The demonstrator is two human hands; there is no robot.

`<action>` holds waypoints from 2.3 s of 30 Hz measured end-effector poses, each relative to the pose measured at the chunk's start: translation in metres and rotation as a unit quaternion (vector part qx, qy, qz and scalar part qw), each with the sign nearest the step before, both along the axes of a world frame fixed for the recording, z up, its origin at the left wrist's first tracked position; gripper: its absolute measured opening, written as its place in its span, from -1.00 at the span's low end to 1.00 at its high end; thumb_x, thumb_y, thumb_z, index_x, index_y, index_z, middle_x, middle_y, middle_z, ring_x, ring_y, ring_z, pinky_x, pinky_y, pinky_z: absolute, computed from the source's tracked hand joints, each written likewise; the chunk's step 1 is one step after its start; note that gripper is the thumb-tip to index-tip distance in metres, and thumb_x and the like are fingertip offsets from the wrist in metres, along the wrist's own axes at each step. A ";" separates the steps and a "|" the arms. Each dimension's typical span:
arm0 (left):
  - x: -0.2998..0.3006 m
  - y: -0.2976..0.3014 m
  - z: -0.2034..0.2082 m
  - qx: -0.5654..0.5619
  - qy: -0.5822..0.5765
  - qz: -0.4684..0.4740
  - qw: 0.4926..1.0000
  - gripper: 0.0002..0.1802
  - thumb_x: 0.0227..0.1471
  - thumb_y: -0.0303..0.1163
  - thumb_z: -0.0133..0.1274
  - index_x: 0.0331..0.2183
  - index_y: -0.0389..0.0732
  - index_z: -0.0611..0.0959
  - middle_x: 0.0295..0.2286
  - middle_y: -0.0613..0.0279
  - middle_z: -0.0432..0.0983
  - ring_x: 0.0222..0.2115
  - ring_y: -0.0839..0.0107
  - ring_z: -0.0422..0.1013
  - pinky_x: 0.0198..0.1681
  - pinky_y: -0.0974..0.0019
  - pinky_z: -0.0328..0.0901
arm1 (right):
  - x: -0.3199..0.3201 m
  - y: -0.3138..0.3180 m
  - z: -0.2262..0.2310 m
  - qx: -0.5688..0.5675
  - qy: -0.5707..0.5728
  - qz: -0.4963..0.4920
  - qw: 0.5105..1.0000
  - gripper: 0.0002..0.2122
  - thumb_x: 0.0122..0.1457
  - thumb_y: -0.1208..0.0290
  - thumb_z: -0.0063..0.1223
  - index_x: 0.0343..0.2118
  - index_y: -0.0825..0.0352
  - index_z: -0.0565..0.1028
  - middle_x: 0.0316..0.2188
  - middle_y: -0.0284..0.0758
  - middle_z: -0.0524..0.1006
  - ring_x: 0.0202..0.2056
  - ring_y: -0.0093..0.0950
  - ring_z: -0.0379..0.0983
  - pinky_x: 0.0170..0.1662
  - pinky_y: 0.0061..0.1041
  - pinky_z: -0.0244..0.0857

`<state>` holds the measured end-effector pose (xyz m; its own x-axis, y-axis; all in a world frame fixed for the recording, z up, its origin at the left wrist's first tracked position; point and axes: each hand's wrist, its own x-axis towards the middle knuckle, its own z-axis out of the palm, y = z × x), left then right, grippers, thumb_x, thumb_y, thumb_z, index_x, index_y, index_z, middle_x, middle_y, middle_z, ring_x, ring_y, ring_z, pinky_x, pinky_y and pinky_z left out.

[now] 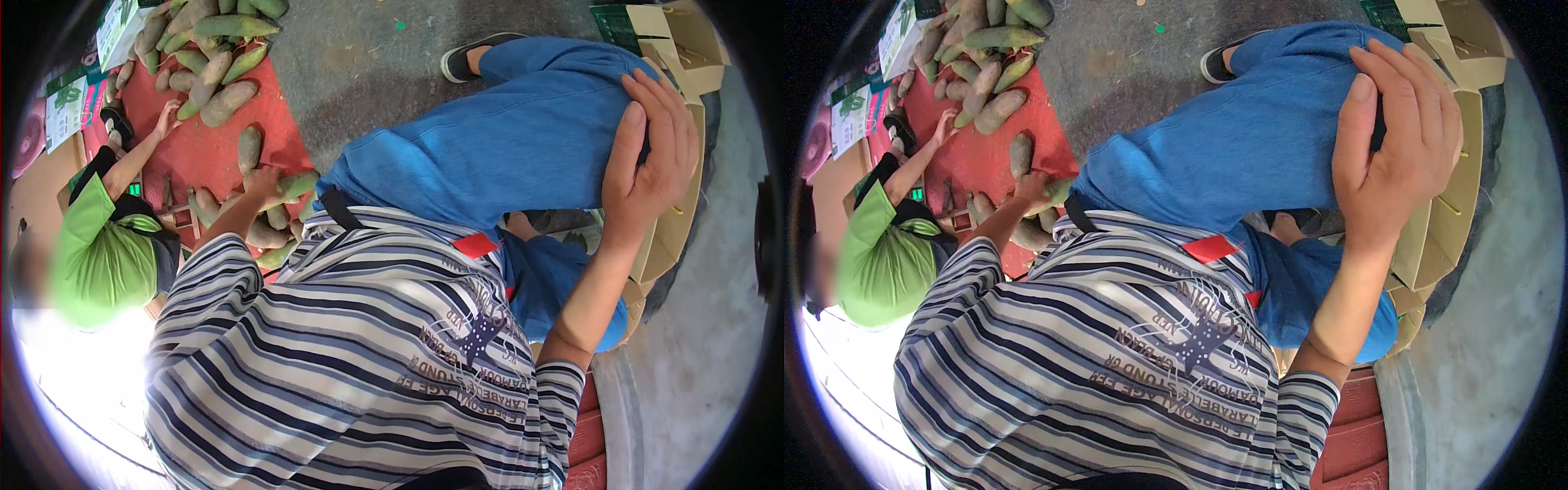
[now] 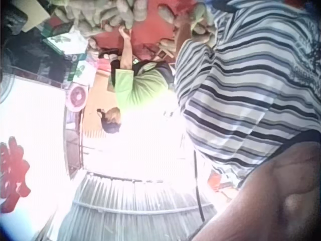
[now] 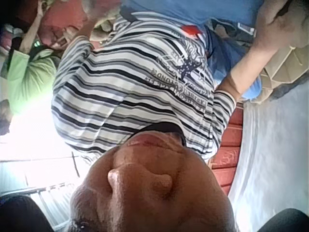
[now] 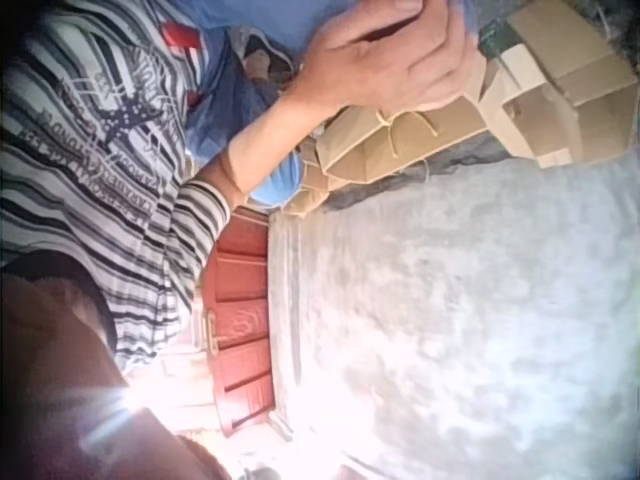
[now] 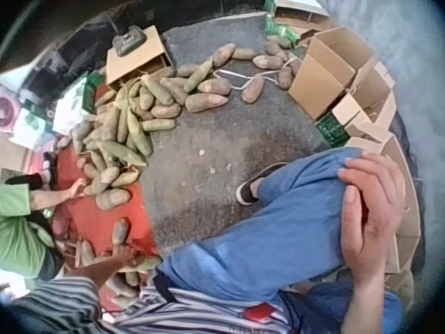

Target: Sort and weigh green gourds into boxes for packaging.

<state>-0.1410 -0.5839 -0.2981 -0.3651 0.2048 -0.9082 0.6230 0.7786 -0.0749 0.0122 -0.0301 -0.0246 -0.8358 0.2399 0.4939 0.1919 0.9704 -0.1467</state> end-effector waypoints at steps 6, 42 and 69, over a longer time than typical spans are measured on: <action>0.020 0.031 0.005 -0.066 -0.003 -0.128 0.990 -0.01 -0.39 0.03 0.24 0.05 -0.17 0.17 -0.10 0.03 0.28 -0.07 0.12 0.29 -0.10 0.03 0.26 | 0.000 0.001 0.002 -0.001 0.001 -0.019 1.000 -0.87 0.02 0.45 -0.03 -0.40 0.26 0.56 -0.34 -0.39 0.55 -0.19 -0.40 0.42 -0.09 -0.48 0.18; -0.009 -0.026 0.019 -0.208 0.131 0.178 0.953 -0.11 -0.35 -0.03 0.21 0.03 -0.17 0.26 0.02 -0.01 0.19 0.06 0.07 0.14 0.07 0.03 0.11 | -0.006 0.005 0.003 0.018 -0.026 0.019 0.999 -0.87 0.01 0.52 -0.04 -0.41 0.32 0.56 -0.36 -0.31 0.55 -0.21 -0.35 0.45 -0.12 -0.47 0.23; -0.093 0.229 0.025 0.459 -0.161 0.339 0.805 -0.41 -0.17 -0.14 0.19 -0.17 -0.35 0.44 -0.32 0.19 0.45 -0.29 0.47 0.37 -0.22 0.40 0.27 | -0.009 0.005 -0.003 0.001 0.022 0.003 1.000 -0.88 -0.01 0.46 -0.01 -0.43 0.26 0.56 -0.37 -0.38 0.54 -0.21 -0.39 0.43 -0.11 -0.45 0.22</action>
<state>-0.2338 -0.3548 -0.2729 -0.4511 0.6971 -0.5573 -0.0967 0.5826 0.8070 0.0036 -0.0252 -0.0272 -0.8149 0.2343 0.5301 0.1805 0.9718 -0.1520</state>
